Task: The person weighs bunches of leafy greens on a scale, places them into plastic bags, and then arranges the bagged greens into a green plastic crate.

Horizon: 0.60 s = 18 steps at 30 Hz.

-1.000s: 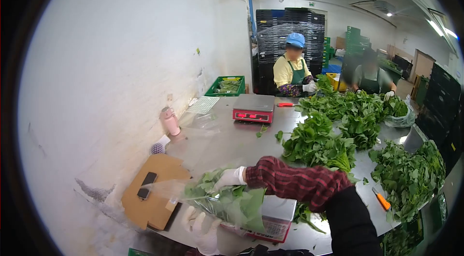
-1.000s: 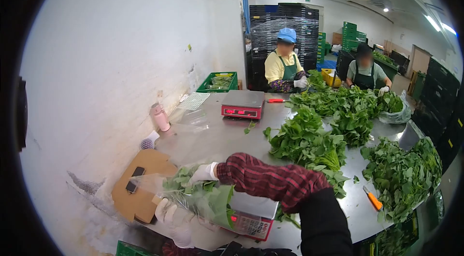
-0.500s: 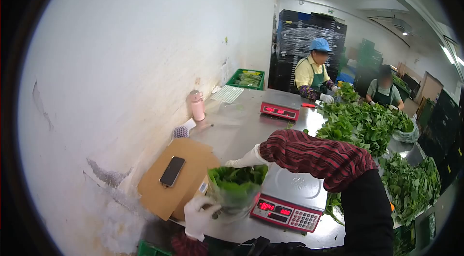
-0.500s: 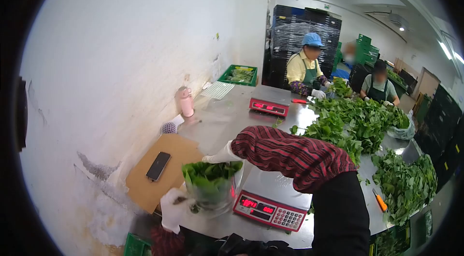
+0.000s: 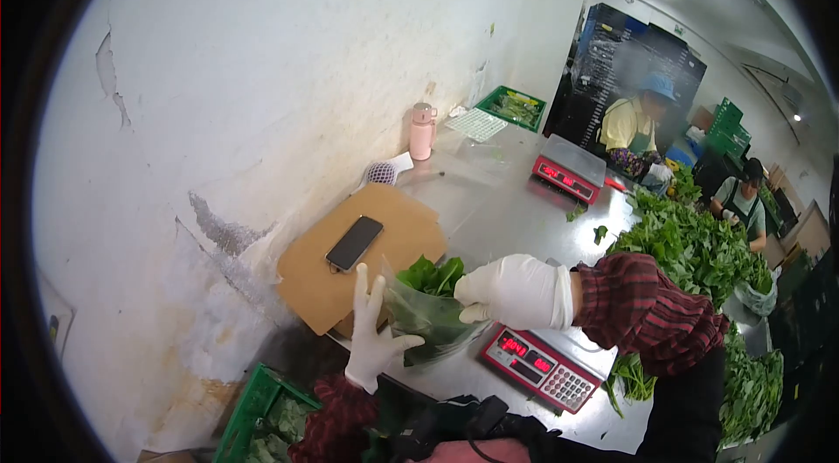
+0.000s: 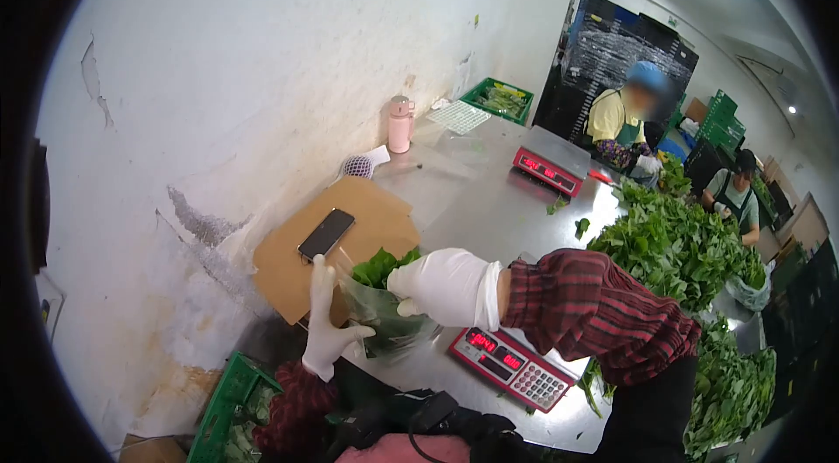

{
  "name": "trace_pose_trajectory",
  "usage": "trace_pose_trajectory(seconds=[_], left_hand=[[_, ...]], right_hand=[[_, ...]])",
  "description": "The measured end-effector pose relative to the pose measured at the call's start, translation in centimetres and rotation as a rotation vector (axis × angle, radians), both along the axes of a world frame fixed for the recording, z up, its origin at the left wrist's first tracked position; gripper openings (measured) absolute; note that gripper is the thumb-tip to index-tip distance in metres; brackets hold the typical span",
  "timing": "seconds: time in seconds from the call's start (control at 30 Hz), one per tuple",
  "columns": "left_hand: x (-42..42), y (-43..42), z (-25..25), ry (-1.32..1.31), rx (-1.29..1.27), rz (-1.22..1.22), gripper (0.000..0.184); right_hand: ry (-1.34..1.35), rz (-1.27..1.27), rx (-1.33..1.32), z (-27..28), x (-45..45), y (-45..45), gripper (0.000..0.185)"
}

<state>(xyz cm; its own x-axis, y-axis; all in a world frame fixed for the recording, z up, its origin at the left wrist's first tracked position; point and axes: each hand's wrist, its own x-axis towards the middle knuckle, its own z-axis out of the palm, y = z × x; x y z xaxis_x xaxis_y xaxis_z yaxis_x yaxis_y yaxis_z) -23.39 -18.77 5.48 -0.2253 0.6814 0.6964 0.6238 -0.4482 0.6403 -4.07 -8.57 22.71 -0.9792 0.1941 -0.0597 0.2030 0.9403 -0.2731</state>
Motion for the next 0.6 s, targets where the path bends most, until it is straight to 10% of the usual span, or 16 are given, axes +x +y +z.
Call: trace_pose_trajectory(seconds=[0.07, 0.27, 0.33, 0.43, 0.47, 0.6], left_hand=[[0.6, 1.1, -2.2, -0.802, -0.207, -0.561, 0.113], [3.5, 1.4, 0.2, -0.902, -0.259, -0.59, 0.118], [3.1, 2.2, -3.7, -0.752, -0.169, -0.601, 0.121], [3.7, 2.3, -2.0, -0.732, -0.229, -0.548, 0.118], [4.0, 2.2, -1.0, -0.828, -0.291, -0.538, 0.116], [4.4, 3.4, -1.3, -0.9, -0.369, -0.536, 0.106]], right_hand=[[0.178, 0.002, 0.063, -0.1, 0.5, -0.3, 0.016], [0.483, -0.129, 0.175, 0.7, 1.5, 2.1, 0.017], [0.206, -0.386, -0.303, -0.6, 2.5, 1.7, 0.02], [0.516, -0.14, 0.001, 5.7, 7.3, 4.8, 0.012], [0.609, -0.519, 0.083, 8.8, 9.2, 3.5, 0.014], [1.038, -0.699, 0.446, 18.4, 18.7, 0.3, 0.022]])
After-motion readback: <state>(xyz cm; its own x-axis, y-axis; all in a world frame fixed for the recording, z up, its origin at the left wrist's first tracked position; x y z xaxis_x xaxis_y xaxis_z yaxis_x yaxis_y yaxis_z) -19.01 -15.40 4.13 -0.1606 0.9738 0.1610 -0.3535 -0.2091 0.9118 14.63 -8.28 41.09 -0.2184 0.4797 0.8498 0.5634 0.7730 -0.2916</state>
